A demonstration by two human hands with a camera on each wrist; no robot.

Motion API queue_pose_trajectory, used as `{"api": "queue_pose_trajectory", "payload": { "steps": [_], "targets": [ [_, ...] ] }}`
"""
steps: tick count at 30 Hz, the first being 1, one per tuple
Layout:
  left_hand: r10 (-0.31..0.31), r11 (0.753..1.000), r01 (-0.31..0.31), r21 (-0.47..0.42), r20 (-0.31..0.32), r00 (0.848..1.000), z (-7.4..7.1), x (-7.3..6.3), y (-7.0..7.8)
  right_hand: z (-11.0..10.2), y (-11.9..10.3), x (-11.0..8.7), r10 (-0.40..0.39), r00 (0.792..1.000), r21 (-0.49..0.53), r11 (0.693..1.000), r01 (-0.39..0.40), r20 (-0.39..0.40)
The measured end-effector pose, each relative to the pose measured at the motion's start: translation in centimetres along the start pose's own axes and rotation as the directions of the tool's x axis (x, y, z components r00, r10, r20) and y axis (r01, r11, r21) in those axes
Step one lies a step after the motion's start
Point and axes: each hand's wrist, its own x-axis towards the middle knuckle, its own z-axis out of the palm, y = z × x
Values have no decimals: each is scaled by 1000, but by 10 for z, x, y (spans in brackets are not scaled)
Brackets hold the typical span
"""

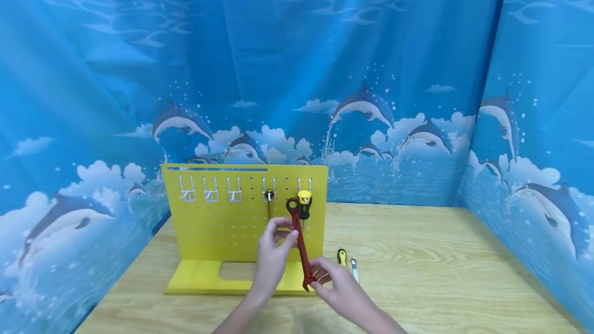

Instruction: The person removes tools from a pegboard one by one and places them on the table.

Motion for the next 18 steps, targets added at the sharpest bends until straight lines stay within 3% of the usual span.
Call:
{"api": "queue_pose_trajectory", "payload": {
  "steps": [4,13,18],
  "targets": [
    [1,1000,-1,7,26,1000,11,-1,-3,-6,5,-7,-33,999,6,999,33,-23],
    [24,1000,-25,3,64,998,32,-2,-10,-18,11,-20,37,999,7,999,-36,-31],
    [22,1000,-22,-2,75,997,43,-1,-14,-23,15,-27,8,998,-39,999,-11,-63]
  ]
}}
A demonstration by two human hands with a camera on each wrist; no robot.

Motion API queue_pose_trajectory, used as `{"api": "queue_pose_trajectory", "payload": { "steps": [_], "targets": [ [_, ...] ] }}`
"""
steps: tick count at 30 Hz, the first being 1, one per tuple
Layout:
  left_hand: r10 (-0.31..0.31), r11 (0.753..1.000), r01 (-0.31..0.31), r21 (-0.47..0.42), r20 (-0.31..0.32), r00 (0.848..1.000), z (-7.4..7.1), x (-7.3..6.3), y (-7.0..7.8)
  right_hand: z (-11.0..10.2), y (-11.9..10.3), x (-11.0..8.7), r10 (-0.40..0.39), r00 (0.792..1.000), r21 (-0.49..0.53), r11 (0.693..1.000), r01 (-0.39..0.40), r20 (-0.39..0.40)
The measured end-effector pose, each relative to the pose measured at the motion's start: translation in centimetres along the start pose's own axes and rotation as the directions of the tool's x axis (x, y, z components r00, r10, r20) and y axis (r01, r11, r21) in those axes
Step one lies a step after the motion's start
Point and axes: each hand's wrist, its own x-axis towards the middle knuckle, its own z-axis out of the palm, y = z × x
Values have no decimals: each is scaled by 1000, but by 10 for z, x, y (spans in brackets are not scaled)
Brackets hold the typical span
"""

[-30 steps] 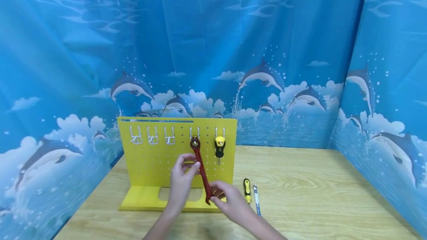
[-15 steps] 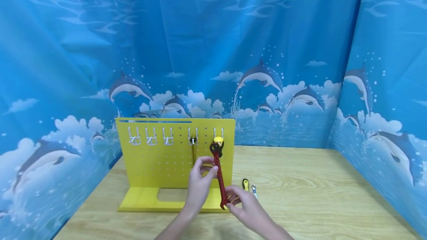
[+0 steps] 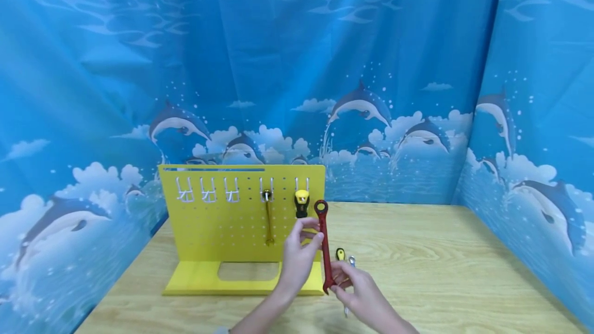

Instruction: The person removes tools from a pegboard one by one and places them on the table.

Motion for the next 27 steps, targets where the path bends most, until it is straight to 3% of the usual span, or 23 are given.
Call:
{"api": "queue_pose_trajectory", "payload": {
  "steps": [10,13,17,20,27],
  "targets": [
    [-15,1000,15,4,15,1000,18,6,-12,-8,11,-11,-53,998,-31,998,52,-43],
    [-17,1000,16,11,21,1000,23,5,-4,-11,13,-14,-40,998,-33,999,39,-41],
    [-30,999,30,17,24,999,29,6,-7,-15,15,-17,-37,999,-55,998,35,-38],
    [-26,999,25,23,25,999,32,9,-22,-18,17,-19,-43,998,-65,997,41,-41],
    [-27,999,25,42,63,998,37,14,-31,-22,22,-23,-15,999,-54,998,13,-44]
  ]
}}
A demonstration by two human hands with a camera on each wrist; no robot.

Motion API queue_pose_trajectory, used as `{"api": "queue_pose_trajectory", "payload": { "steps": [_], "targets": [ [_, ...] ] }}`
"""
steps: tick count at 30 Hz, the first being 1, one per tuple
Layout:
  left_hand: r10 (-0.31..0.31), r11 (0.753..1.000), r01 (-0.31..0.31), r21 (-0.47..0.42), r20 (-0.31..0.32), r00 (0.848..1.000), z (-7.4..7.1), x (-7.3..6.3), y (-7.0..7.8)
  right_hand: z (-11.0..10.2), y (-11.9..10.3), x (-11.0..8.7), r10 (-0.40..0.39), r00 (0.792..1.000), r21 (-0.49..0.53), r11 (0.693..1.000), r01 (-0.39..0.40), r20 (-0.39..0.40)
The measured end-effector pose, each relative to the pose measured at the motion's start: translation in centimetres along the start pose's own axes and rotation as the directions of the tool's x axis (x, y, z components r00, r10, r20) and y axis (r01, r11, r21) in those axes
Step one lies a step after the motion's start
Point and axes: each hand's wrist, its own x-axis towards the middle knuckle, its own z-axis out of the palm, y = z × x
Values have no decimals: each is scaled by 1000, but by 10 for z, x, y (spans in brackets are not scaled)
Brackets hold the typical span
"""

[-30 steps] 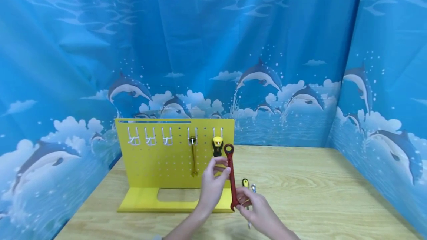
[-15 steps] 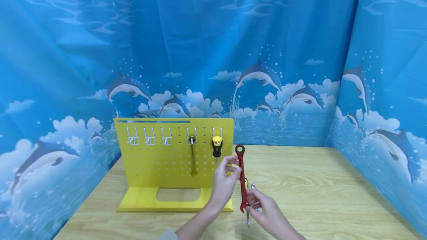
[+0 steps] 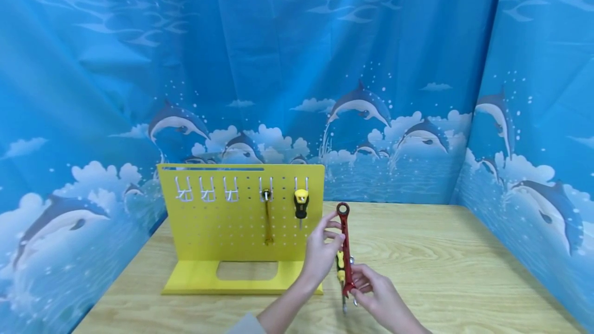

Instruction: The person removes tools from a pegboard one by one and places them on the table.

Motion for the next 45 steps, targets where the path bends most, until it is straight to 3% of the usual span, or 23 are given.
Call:
{"api": "queue_pose_trajectory", "payload": {
  "steps": [10,23,32,38,45],
  "targets": [
    [-85,995,86,-56,24,996,6,6,-7,-3,2,-5,43,999,-13,999,-44,-12],
    [-118,985,125,-121,65,991,12,18,-19,-8,14,-11,62,998,-29,998,-62,-1],
    [-190,961,208,-181,110,976,16,27,-30,-12,15,-16,78,997,-12,997,-78,-21],
    [-204,959,223,-178,118,972,22,32,-36,-14,22,-21,91,996,-22,996,-91,-17],
    [-189,972,201,-121,103,976,26,33,-44,-17,25,-25,210,978,-8,978,-210,12]
  ]
}}
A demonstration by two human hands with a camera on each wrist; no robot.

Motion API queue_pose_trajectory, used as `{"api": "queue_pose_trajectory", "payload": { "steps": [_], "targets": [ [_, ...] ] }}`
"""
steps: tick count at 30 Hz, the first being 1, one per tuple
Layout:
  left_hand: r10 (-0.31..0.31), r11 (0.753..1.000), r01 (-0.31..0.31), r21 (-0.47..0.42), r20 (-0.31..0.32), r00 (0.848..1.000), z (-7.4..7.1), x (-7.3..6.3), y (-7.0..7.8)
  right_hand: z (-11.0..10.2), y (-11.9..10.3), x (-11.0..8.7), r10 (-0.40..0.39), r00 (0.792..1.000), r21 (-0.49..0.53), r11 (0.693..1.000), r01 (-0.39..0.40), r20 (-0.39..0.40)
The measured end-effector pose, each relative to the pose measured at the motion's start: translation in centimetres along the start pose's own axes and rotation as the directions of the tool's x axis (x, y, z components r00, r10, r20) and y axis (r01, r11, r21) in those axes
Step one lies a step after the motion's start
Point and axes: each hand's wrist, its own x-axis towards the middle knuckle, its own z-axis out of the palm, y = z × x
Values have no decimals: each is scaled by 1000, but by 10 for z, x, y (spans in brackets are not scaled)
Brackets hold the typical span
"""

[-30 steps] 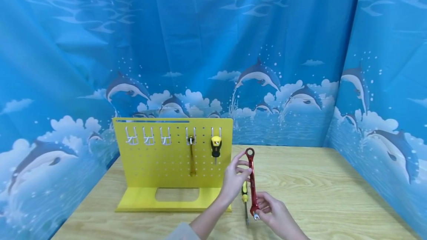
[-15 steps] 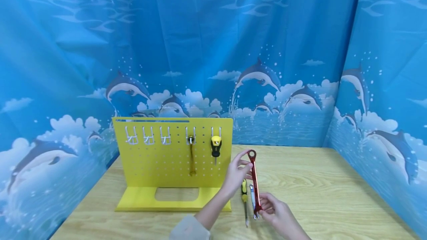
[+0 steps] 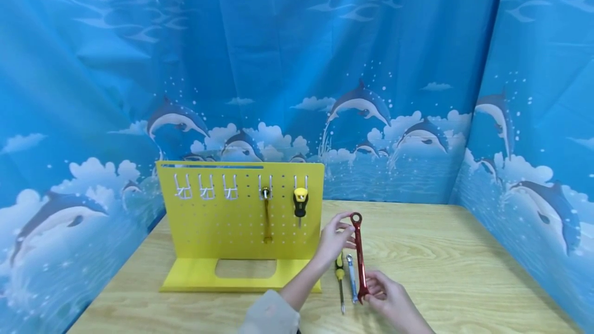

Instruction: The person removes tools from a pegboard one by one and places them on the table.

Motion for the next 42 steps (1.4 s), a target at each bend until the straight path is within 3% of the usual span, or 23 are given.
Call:
{"api": "queue_pose_trajectory", "payload": {
  "steps": [8,17,26,35,42],
  "targets": [
    [53,998,-52,23,-27,998,-1,4,-5,-1,3,-5,122,991,27,992,-123,50],
    [70,990,-68,120,-12,998,-1,10,-20,-1,8,-9,151,985,24,988,-154,80],
    [119,943,-127,308,47,992,-5,12,-30,1,14,-10,125,990,57,990,-129,71],
    [104,939,-125,321,82,991,-7,15,-38,1,14,-10,222,972,75,971,-228,77],
    [89,929,-110,354,74,993,-6,17,-45,1,16,-10,270,960,99,956,-277,72]
  ]
}}
